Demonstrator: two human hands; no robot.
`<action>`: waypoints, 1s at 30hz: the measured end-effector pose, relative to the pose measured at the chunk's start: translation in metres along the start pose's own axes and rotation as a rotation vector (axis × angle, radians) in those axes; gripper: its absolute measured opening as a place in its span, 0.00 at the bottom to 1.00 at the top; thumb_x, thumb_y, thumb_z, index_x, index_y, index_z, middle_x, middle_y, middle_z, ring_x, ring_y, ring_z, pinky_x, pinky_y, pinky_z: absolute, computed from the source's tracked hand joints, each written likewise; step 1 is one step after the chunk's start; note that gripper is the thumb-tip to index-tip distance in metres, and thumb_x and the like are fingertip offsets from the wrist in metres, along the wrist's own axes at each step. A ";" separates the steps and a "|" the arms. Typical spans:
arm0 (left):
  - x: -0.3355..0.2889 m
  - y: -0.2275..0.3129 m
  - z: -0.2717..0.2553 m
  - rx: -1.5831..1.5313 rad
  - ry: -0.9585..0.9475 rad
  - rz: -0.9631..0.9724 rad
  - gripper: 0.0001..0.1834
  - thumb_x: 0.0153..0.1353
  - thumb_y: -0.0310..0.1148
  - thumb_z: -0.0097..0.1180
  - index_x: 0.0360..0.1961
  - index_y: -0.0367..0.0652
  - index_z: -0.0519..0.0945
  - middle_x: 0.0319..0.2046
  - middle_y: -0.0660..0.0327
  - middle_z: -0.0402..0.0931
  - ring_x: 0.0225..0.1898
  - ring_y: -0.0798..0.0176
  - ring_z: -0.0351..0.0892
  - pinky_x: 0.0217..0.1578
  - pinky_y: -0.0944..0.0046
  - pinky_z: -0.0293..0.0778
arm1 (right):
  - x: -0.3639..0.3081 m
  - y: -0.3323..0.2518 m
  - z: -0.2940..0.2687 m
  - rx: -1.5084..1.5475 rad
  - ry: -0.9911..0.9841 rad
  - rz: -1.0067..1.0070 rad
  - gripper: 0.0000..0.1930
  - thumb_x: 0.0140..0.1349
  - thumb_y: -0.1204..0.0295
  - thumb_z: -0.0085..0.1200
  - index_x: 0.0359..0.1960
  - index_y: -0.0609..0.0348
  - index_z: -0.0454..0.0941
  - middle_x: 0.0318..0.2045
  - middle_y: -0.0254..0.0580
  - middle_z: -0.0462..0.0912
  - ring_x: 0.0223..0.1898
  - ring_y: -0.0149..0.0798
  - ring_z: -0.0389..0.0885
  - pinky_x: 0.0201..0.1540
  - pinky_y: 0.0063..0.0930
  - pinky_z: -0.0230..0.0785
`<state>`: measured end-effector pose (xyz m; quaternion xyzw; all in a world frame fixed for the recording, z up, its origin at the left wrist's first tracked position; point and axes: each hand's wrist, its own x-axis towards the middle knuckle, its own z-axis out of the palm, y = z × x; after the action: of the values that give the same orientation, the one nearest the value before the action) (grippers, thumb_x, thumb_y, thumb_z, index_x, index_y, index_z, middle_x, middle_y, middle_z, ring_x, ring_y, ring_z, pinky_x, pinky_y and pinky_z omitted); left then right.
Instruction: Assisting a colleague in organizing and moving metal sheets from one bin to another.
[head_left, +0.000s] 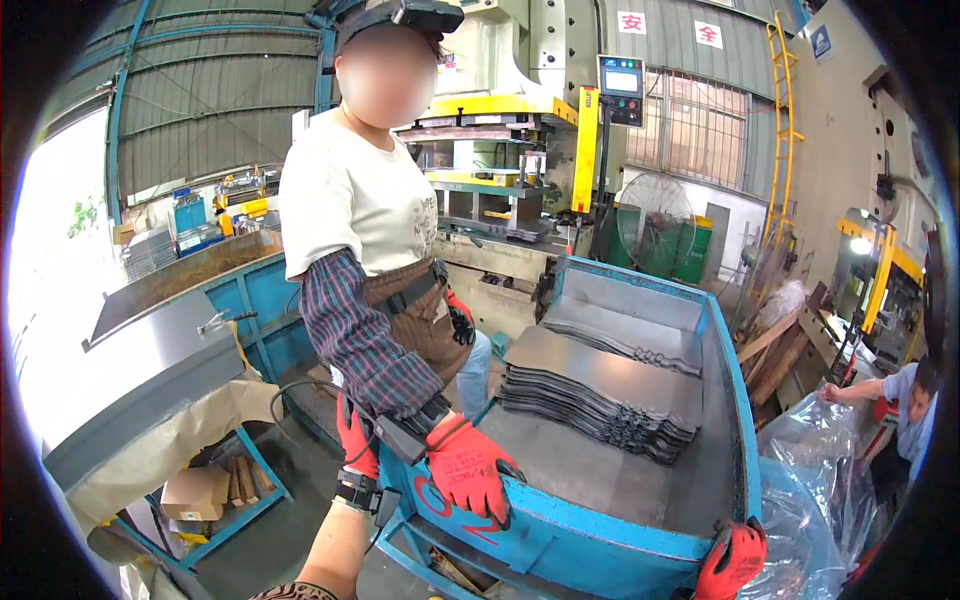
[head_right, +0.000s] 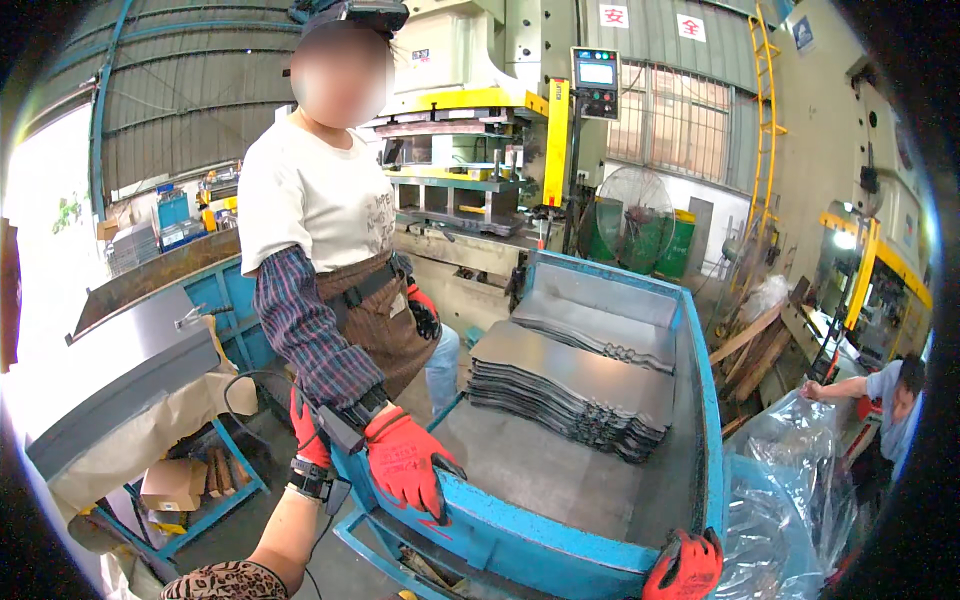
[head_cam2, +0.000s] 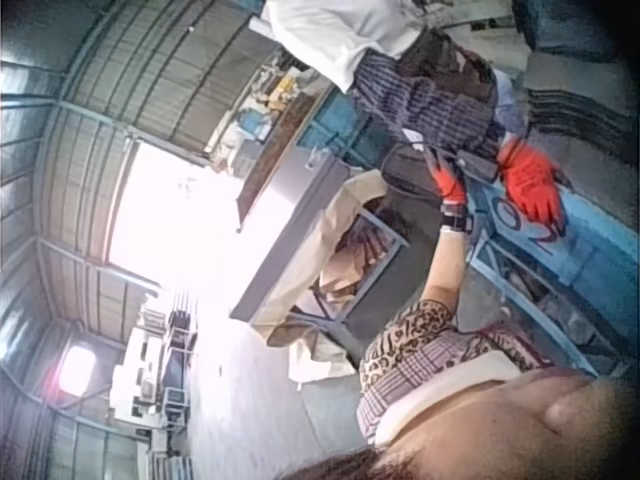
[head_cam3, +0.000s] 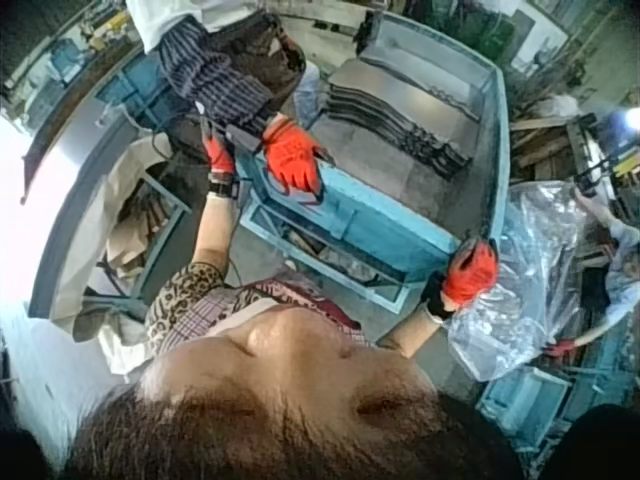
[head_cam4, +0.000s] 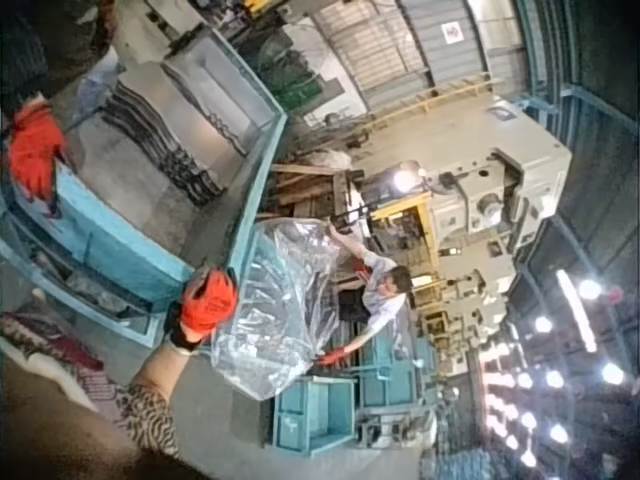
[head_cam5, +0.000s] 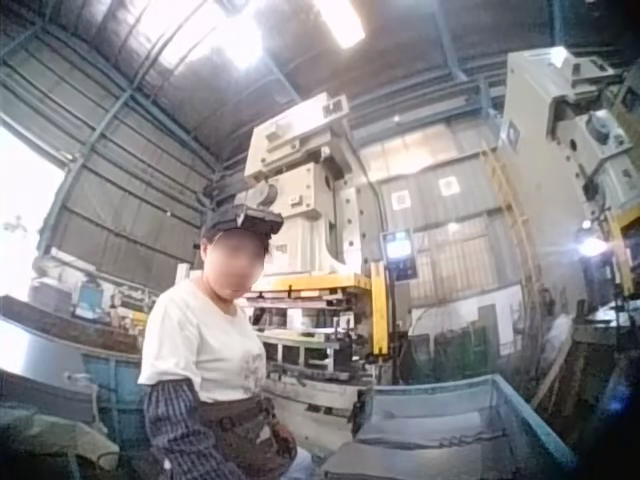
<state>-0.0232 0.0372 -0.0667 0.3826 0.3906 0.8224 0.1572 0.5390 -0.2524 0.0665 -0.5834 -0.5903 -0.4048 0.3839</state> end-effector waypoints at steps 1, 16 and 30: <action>-0.001 0.003 0.004 -0.010 0.002 -0.004 0.29 0.72 0.31 0.50 0.72 0.34 0.65 0.71 0.49 0.65 0.71 0.53 0.65 0.71 0.56 0.58 | 0.001 0.000 -0.001 -0.017 -0.017 -0.009 0.10 0.70 0.71 0.56 0.45 0.65 0.80 0.39 0.51 0.84 0.42 0.57 0.84 0.48 0.49 0.79; -0.004 0.014 0.007 -0.137 -0.006 -0.006 0.31 0.72 0.30 0.50 0.74 0.37 0.63 0.71 0.50 0.65 0.71 0.54 0.65 0.71 0.57 0.59 | -0.001 -0.004 0.000 -0.058 0.001 -0.030 0.08 0.68 0.74 0.58 0.44 0.66 0.81 0.38 0.52 0.84 0.41 0.56 0.84 0.45 0.46 0.79; -0.001 -0.019 0.013 0.066 -0.021 0.096 0.30 0.70 0.28 0.49 0.73 0.35 0.65 0.70 0.49 0.66 0.70 0.52 0.65 0.71 0.55 0.58 | -0.015 0.012 -0.008 -0.024 -0.120 0.059 0.13 0.65 0.72 0.54 0.48 0.66 0.80 0.43 0.53 0.83 0.46 0.55 0.83 0.54 0.48 0.75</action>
<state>-0.0136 0.0553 -0.0766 0.4142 0.3971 0.8117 0.1090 0.5514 -0.2656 0.0562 -0.6281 -0.5900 -0.3647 0.3526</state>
